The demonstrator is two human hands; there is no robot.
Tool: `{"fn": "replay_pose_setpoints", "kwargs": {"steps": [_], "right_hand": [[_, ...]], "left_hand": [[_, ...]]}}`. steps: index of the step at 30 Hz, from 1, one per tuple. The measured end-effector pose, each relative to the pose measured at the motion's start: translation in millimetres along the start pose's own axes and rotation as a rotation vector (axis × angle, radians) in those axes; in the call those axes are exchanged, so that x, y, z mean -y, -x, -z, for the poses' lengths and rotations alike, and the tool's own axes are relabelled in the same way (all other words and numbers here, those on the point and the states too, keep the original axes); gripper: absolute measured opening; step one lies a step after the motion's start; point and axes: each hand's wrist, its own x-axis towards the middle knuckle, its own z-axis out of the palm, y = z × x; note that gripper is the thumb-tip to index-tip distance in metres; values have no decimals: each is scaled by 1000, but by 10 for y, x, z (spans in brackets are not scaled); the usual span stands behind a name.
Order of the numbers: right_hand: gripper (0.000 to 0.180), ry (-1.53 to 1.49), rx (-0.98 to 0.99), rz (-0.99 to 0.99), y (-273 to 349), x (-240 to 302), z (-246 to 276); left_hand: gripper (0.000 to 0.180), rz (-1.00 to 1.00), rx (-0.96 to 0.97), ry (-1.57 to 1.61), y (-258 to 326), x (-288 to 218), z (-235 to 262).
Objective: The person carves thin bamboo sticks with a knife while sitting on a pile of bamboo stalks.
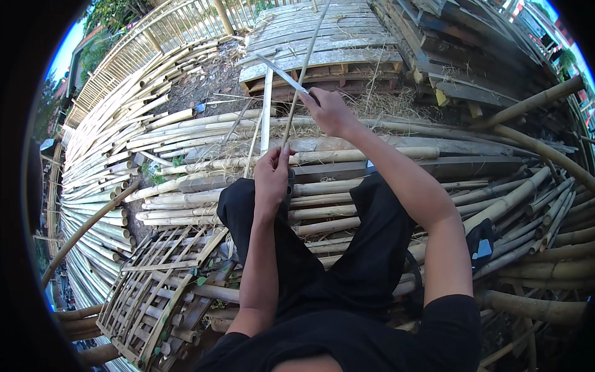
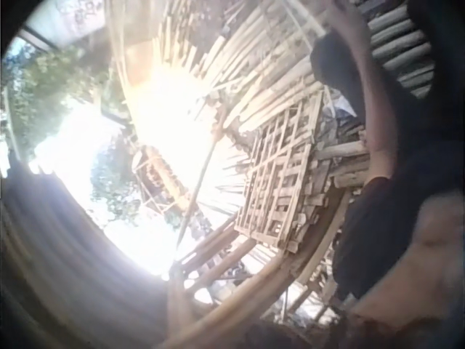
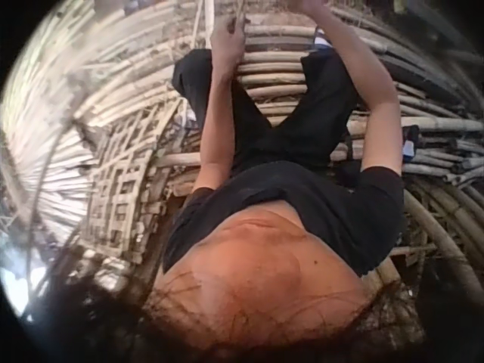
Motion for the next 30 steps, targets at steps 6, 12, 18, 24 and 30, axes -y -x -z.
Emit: {"fn": "replay_pose_setpoints", "kwargs": {"steps": [6,12,18,24,30], "right_hand": [[35,149,157,58,212,261,83],[31,299,233,237,461,339,57],[27,418,318,273,696,253,-33],[27,468,347,156,640,190,35],[27,396,323,263,654,194,55]], "left_hand": [[24,-1,93,152,-57,95,67],[21,116,164,374,1,-35,180],[24,28,55,142,7,-33,190],[21,-46,2,100,43,25,154],[20,-76,-4,93,47,-6,163]]}}
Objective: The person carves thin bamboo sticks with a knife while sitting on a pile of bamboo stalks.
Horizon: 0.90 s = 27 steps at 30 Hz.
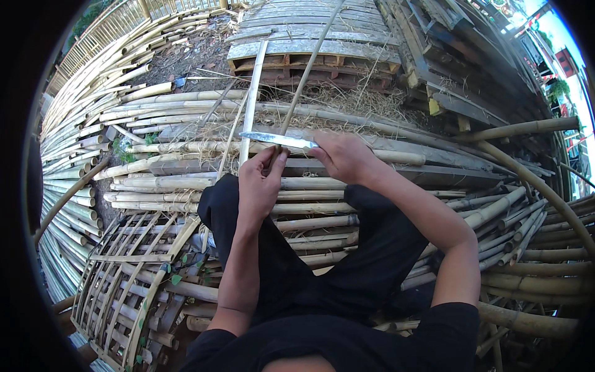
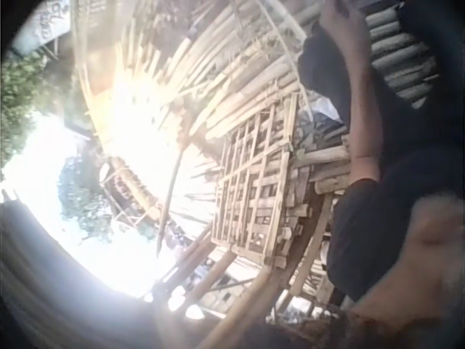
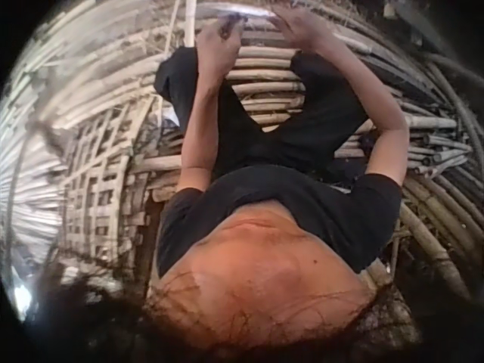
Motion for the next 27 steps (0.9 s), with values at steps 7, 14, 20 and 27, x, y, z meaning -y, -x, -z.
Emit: {"fn": "replay_pose_setpoints", "kwargs": {"steps": [7,14,20,27], "right_hand": [[31,69,23,16,0,-129,-51],[34,198,-120,40,-82,-365,-93],[35,307,-124,14,-150,-397,25],[41,277,-660,-546,-107,-1262,769]], "left_hand": [[21,-32,-50,41,28,57,-53],[21,-16,-48,-67,9,18,-38],[21,23,-18,-78,-17,-23,-19],[20,-21,-28,20,119,-28,141]]}}
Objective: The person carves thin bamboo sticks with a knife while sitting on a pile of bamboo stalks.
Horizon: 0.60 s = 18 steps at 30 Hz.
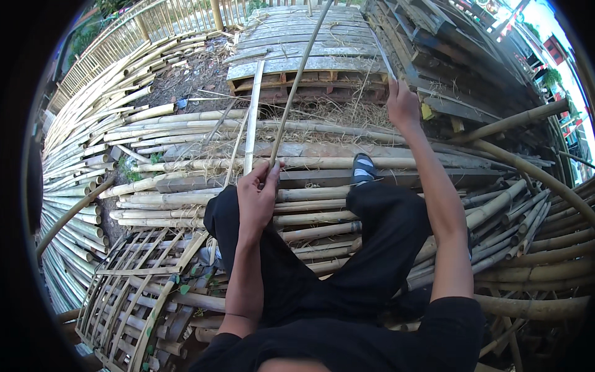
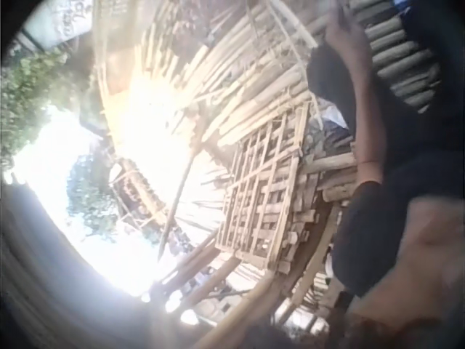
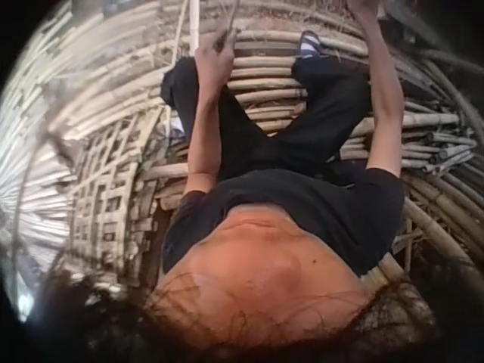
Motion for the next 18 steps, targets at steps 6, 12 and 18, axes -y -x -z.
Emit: {"fn": "replay_pose_setpoints", "kwargs": {"steps": [6,12,18], "right_hand": [[36,-251,356,163,640,782,236],[34,-343,594,445,894,1229,158],[33,-157,697,417,1100,1293,225]], "left_hand": [[25,55,28,-10,-105,72,-105],[27,58,80,10,-94,78,-155],[24,218,129,52,-77,10,-105]]}}
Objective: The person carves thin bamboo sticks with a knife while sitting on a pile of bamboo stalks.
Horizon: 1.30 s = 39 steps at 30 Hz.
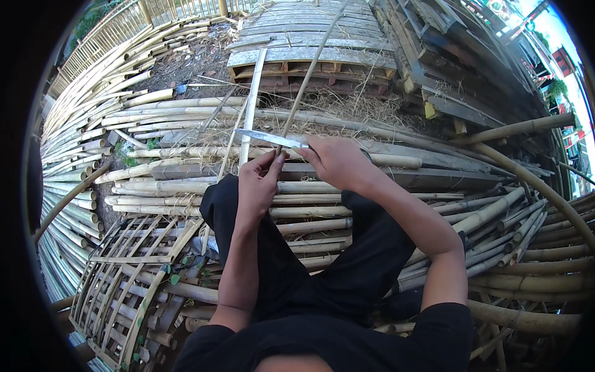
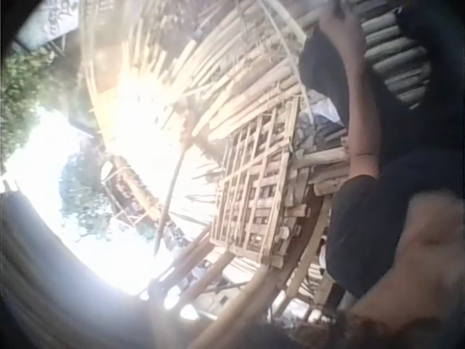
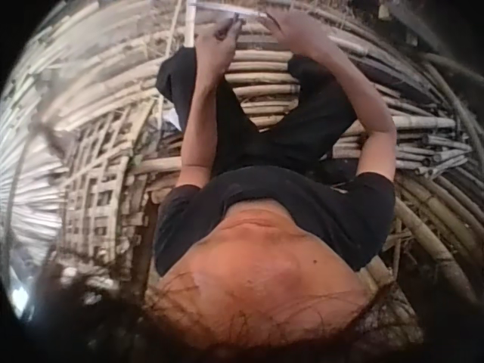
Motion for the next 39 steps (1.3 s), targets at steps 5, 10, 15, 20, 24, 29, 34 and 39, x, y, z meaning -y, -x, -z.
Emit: {"fn": "replay_pose_setpoints", "kwargs": {"steps": [5,10,15,20,24,29,34,39], "right_hand": [[29,37,-53,82,55,-113,-139],[30,107,26,40,-13,-191,-72],[37,267,-287,-488,-200,-997,335],[40,-64,-497,-430,112,-1034,351],[32,-128,-175,-89,13,-530,156],[27,-99,-120,136,-27,-271,-204],[26,0,-104,197,-88,-324,-204],[38,7,-493,-292,-472,-1146,171]], "left_hand": [[24,-138,-140,-86,10,55,-84],[24,-157,-163,-165,9,92,-89],[22,-138,-194,-135,101,70,-70],[24,-83,-110,-78,35,-19,89],[25,-13,3,162,27,-63,90],[24,72,192,525,17,-60,113],[21,110,238,574,24,-74,146],[20,133,312,601,107,-94,207]]}}
